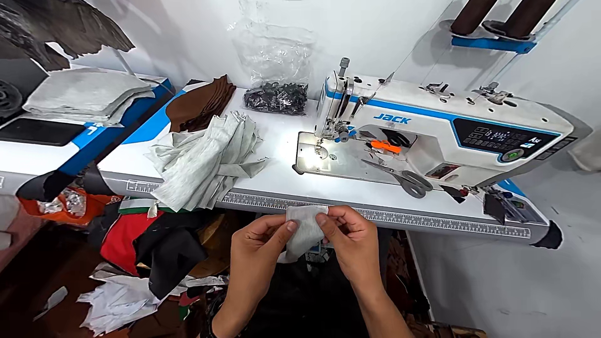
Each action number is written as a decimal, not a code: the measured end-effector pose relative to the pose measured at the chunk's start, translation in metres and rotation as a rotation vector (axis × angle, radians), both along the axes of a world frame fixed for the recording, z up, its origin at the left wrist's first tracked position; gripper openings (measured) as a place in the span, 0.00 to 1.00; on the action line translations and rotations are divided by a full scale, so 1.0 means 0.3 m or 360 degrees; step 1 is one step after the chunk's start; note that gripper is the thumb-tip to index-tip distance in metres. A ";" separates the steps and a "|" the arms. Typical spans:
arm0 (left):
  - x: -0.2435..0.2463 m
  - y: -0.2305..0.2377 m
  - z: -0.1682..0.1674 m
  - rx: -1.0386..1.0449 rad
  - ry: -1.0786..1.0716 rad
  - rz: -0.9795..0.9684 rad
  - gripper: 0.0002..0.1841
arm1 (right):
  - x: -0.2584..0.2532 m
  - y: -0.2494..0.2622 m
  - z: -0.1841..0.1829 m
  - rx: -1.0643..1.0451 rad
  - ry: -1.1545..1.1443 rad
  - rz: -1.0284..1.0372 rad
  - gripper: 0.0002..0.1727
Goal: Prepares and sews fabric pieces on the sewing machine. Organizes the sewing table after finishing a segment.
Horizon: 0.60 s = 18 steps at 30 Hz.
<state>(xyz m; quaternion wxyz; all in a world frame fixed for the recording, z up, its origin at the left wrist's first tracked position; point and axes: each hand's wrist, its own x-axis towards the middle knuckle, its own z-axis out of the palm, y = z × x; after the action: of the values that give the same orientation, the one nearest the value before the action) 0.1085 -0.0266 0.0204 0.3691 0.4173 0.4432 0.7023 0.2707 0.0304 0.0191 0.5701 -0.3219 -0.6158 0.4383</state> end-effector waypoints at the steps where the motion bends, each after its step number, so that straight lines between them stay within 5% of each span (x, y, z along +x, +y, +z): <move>1: 0.002 0.003 -0.006 0.0030 0.0081 0.0047 0.05 | -0.007 -0.002 -0.002 0.0089 -0.0072 -0.0097 0.04; 7: 0.033 0.006 -0.030 0.0227 0.0507 0.0288 0.04 | -0.046 -0.026 -0.021 0.0600 -0.0392 -0.0574 0.03; 18: 0.052 0.002 -0.027 0.0372 0.0651 0.0354 0.04 | -0.057 -0.062 -0.001 0.0498 -0.0313 -0.0422 0.03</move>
<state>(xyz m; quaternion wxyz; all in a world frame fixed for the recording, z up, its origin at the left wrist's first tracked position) 0.1242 -0.0259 0.0124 0.1416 0.5392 0.4676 0.6860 0.2537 0.0117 0.0189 0.6029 -0.3489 -0.6811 0.2254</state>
